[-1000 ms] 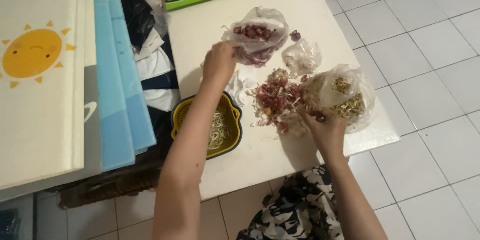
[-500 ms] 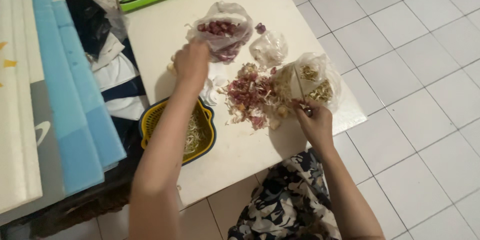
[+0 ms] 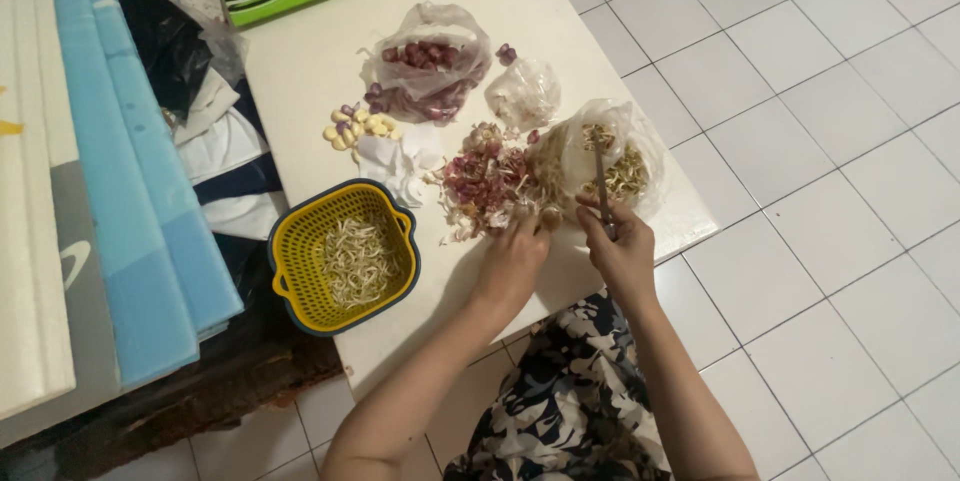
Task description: The person peels garlic and shallots by hand using a knife on a white table, then places the peeled cloves into small plastic bags.
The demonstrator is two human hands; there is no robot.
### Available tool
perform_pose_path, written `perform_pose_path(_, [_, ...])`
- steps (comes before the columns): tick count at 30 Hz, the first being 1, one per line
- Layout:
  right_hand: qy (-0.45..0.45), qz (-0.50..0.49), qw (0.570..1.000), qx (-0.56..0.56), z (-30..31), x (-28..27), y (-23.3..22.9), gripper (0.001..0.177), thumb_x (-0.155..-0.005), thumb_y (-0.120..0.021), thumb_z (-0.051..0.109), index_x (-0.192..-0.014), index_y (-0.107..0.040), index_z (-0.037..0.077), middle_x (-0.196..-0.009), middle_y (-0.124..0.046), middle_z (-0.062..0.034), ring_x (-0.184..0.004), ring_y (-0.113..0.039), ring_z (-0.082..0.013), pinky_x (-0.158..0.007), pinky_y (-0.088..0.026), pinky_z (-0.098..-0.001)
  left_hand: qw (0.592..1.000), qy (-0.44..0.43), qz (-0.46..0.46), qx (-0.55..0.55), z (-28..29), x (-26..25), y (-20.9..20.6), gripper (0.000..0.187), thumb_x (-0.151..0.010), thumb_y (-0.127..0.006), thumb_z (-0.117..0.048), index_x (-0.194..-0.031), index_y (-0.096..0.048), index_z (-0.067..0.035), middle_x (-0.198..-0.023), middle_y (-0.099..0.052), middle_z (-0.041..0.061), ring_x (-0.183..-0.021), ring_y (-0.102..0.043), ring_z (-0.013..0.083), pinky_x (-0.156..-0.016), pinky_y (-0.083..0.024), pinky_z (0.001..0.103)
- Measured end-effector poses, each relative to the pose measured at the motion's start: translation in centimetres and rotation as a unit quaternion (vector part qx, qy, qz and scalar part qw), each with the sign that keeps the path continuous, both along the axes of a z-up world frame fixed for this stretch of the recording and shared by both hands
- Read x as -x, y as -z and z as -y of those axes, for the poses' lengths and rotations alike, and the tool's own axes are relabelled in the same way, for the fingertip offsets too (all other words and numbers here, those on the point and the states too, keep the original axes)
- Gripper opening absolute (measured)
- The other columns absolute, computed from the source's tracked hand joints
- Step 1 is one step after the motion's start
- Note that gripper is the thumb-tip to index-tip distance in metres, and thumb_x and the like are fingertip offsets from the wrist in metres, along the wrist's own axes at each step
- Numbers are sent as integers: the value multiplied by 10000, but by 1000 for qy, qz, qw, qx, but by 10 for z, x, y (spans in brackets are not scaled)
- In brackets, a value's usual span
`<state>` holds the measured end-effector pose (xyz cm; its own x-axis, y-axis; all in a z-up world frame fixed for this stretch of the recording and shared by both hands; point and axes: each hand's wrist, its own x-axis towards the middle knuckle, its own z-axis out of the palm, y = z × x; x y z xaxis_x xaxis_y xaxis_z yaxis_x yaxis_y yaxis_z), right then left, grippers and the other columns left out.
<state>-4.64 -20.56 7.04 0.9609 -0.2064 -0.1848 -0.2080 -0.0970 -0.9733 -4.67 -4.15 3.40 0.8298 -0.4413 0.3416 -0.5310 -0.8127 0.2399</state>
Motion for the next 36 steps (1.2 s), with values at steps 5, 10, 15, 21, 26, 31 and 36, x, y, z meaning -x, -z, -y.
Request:
perform_pose_path(5, [-37, 12, 999, 10, -2, -2, 4, 297, -934, -710, 158, -1207, -742, 45, -739, -716, 18, -476, -430, -24, -425, -301, -221, 987, 0, -86, 138, -7, -4, 1, 166, -935, -694, 27, -1095, -728, 53, -1142, -703, 208, -1094, -672, 317, -883, -604, 393])
perform_pose_path(10, [-88, -44, 995, 18, -18, -16, 8, 264, -890, -718, 190, -1138, -767, 112, -717, -763, 37, -399, -411, -63, -382, -302, -239, 729, 18, -300, 615, -23, -31, 1, 192, -951, -741, -29, -1137, -784, -11, -1070, -752, 83, -855, -671, 90, -696, -548, 199])
perform_pose_path(15, [-69, 4, 998, 10, -34, -25, 19, 206, -895, -786, 182, -1053, -833, 60, -586, -562, 24, -483, -427, -34, -438, -288, -228, 722, -69, -276, 631, -26, -33, 10, 220, -904, -751, -20, -1120, -790, -18, -1023, -754, 69, -637, -620, 76, -511, -471, 205])
perform_pose_path(21, [-30, 6, 999, 38, -47, -32, 14, 192, -863, -824, 163, -998, -824, 27, -581, -598, 22, -466, -453, -36, -431, -284, -227, 751, -50, -171, 635, -36, -38, 27, 189, -930, -760, 11, -1118, -783, 10, -1053, -724, 87, -794, -666, 99, -640, -526, 224])
perform_pose_path(26, [-6, 39, 998, 44, -58, -31, 6, 209, -872, -801, 144, -1060, -817, 55, -631, -633, 47, -500, -430, -3, -448, -271, -203, 626, -73, -287, 721, -36, -40, 33, 196, -913, -759, -26, -1100, -734, 31, -956, -749, 98, -781, -712, 119, -591, -520, 221])
perform_pose_path(31, [8, 35, 999, 1, -57, -30, 9, 209, -870, -773, 134, -1061, -798, 53, -687, -684, 69, -509, -460, 6, -449, -298, -191, 689, -44, -237, 684, -35, -44, 33, 185, -929, -750, -37, -1098, -714, 28, -1017, -762, 85, -854, -729, 121, -738, -590, 223])
perform_pose_path(36, [-12, 12, 1000, -13, -44, -27, 15, 226, -866, -804, 146, -1057, -799, 26, -623, -624, 32, -485, -459, -19, -442, -303, -203, 758, -41, -176, 627, -35, -39, 22, 176, -938, -717, -37, -1106, -735, 10, -1054, -760, 80, -922, -747, 124, -768, -618, 232])
